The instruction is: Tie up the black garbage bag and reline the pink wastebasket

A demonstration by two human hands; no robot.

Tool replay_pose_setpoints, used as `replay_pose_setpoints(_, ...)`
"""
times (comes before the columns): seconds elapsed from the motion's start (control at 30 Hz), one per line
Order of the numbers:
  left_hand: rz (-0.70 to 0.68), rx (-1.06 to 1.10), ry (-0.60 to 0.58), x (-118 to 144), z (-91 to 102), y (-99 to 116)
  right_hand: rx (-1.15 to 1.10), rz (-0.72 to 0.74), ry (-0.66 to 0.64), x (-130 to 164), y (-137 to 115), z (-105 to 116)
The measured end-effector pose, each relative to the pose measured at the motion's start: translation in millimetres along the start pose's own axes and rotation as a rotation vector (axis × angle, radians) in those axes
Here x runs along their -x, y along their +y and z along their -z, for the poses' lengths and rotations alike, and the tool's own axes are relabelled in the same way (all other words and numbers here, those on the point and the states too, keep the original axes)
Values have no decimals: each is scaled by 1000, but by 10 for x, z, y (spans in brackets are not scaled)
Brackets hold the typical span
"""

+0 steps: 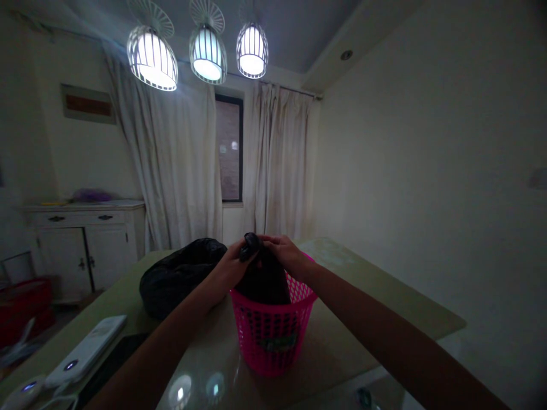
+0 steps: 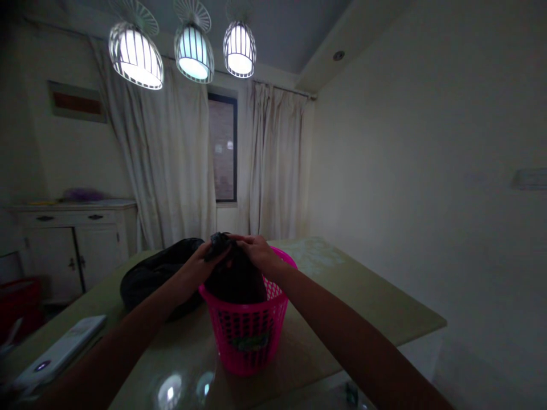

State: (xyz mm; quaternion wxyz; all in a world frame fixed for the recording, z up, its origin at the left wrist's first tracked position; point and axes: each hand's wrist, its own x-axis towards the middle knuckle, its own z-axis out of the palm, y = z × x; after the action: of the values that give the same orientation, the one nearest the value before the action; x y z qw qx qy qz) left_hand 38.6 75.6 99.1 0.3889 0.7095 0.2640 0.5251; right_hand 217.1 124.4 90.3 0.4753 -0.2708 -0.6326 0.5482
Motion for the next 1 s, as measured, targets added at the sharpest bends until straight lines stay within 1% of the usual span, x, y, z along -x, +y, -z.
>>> replay_pose_setpoints(0.07,73,48,16,13,3,-18,1,13,95,-14,26,0)
replay_pose_setpoints(0.1,90,56,7,20,1,-24,14,26,116,-18,36,-1)
replay_pose_setpoints(0.13,98,59,0,24,-3,-30,30,34,108,-17,42,-4)
replay_pose_setpoints(0.2,107,55,1,21,-6,-40,63,25,42,6,37,-17)
replay_pose_setpoints(0.33,104,1,10,2,33,-54,172,-31,10,130,-31,-63)
replay_pose_setpoints(0.37,102,-19,10,-1,51,-57,170,-37,-26,166,-54,-73)
replay_pose_setpoints(0.47,80,-72,48,-4,107,-63,129,-42,-187,239,-105,-85)
replay_pose_setpoints(0.5,62,-92,67,-5,120,-66,143,-39,-217,247,-108,-82)
replay_pose_setpoints(0.57,14,-149,89,-8,130,-76,206,-24,-200,240,-89,-73)
replay_pose_setpoints(0.63,-47,-215,84,-14,121,-97,253,-3,-134,220,-48,-67)
replay_pose_setpoints(0.73,-93,-279,110,-26,94,-164,229,-8,-54,209,5,-81)
replay_pose_setpoints(0.87,-60,-274,210,-44,95,-291,82,-96,-44,249,-9,-131)
replay_pose_setpoints(0.93,-40,-263,215,-48,110,-328,46,-146,-56,274,-36,-151)
replay_pose_setpoints(1.0,-22,-250,213,-43,117,-332,59,-197,-49,288,-57,-155)
